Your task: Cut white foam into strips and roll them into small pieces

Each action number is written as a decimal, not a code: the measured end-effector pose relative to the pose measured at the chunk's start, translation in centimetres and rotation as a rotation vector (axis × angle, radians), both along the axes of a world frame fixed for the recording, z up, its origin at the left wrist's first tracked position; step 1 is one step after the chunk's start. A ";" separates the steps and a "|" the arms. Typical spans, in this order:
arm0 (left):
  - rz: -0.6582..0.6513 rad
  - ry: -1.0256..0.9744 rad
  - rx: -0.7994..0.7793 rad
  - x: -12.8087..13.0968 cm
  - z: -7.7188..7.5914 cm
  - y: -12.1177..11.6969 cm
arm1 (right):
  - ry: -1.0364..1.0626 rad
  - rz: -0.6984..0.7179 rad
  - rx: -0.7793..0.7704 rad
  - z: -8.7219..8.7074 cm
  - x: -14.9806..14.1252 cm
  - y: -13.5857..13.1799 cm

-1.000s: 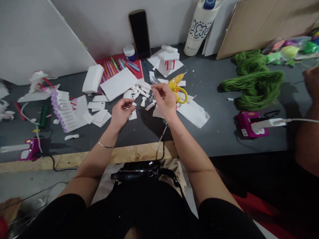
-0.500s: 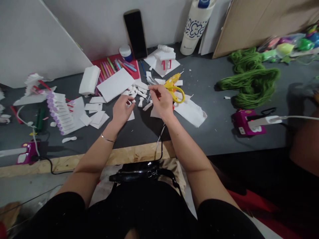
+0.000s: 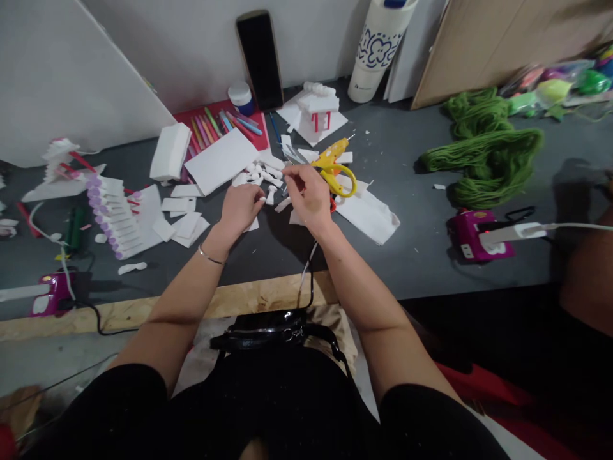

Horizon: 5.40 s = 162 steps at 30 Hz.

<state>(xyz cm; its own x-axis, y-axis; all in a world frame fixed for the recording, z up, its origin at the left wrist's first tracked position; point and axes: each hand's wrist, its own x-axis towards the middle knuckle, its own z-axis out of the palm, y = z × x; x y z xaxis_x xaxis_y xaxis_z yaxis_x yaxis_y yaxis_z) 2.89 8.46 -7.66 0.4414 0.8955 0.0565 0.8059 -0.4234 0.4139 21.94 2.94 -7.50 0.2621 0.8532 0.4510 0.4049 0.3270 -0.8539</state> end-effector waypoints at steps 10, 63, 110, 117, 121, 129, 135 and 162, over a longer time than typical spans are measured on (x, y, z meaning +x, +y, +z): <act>0.010 -0.088 -0.041 0.4 -0.5 -0.6 | -0.054 0.016 -0.004 0.0 0.0 0.0; 0.275 0.129 0.142 -3.7 0.1 -0.5 | 0.164 0.055 -0.068 -1.9 -0.9 0.3; 0.435 -1.076 -0.387 -3.9 -0.1 -1.0 | 0.394 0.450 -0.666 0.2 -3.2 -1.1; 0.369 -0.995 -0.492 -6.4 0.4 -1.6 | 0.475 0.242 -0.575 -0.2 -1.8 -0.3; 0.366 -0.961 -0.566 -7.3 0.8 -2.4 | 0.375 0.302 -0.615 -0.4 -1.1 -0.3; 0.225 -0.504 -0.232 -8.9 1.2 -3.9 | -0.030 0.474 -0.515 0.2 -0.1 -1.1; 0.064 -0.275 -0.035 -9.1 1.2 -4.7 | -0.359 0.450 -0.252 0.4 -0.3 -1.2; -0.182 -0.062 0.187 -10.7 -2.0 -10.1 | -0.840 0.468 0.029 -3.4 1.6 -6.7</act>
